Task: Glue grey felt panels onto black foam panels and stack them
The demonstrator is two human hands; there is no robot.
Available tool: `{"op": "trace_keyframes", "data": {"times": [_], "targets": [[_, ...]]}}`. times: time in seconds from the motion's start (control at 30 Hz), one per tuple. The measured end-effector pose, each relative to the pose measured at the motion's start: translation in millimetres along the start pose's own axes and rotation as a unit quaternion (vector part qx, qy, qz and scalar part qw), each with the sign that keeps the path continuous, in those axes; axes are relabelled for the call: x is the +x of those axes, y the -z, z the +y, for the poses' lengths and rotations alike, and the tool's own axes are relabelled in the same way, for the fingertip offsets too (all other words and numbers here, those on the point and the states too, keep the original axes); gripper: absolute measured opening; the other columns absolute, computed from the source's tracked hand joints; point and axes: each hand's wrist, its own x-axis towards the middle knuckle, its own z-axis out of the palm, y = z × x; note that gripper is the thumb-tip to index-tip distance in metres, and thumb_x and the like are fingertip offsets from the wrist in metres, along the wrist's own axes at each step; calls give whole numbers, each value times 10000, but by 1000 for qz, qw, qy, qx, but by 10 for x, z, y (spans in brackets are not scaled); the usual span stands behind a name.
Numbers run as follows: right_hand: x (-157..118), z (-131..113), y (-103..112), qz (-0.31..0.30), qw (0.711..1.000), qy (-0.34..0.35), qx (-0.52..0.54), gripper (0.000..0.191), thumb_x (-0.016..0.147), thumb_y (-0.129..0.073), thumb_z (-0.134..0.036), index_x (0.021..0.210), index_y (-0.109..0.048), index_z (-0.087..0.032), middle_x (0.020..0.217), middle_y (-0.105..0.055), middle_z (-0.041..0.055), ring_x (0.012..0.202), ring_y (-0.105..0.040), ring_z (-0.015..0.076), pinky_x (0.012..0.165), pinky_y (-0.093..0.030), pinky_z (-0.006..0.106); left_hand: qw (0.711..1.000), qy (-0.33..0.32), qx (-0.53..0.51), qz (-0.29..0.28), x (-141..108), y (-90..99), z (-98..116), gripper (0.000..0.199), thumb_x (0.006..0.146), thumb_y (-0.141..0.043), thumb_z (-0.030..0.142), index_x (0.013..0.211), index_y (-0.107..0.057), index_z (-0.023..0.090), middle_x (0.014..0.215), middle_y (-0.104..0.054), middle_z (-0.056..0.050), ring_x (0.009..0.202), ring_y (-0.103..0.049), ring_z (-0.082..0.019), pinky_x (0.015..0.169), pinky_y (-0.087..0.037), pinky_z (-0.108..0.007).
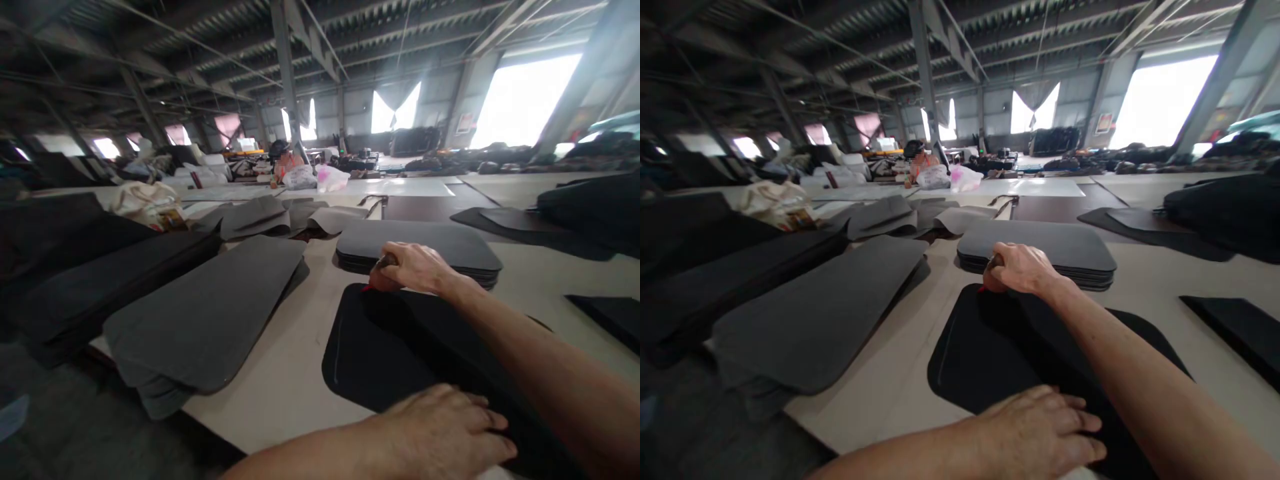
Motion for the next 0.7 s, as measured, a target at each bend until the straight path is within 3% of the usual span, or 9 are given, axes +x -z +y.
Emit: {"op": "trace_keyframes", "data": {"times": [0.27, 0.5, 0.6, 0.7], "targets": [[-291, 519, 220, -22, 995, -92, -29, 297, 827, -532, -444, 1004, -642, -233, 905, -672, 70, 749, -585, 236, 606, -300, 307, 990, 41, -134, 3, -39, 33, 49, 622, 978, -490, 568, 1406, -479, 116, 1523, -458, -142, 1461, -337, -306, 1222, -241, -485], [-875, 1094, 380, -18, 981, -192, -31, 346, 803, -523, -448, 1045, -634, -227, 890, -664, 90, 765, -587, 255, 612, -320, 313, 980, 64, -184, 46, -72, -29, 77, 691, 907, -553, 659, 1398, -511, 175, 1502, -489, -126, 1451, -363, -290, 1237, -201, -475], [-1053, 1145, 365, -4, 979, -203, -5, 332, 826, -511, -464, 1041, -624, -237, 901, -673, 65, 784, -599, 238, 623, -343, 300, 980, 63, -183, 57, -83, -50, 72, 685, 901, -562, 661, 1395, -513, 190, 1498, -496, -116, 1445, -372, -288, 1232, -209, -474], [-1063, 1024, 277, 33, 980, -181, 72, 293, 834, -520, -459, 1011, -610, -245, 859, -662, 28, 761, -589, 213, 622, -347, 291, 983, 47, -165, 64, -86, -38, 71, 690, 903, -558, 668, 1379, -526, 170, 1471, -521, -121, 1420, -405, -293, 1214, -250, -447]]}}
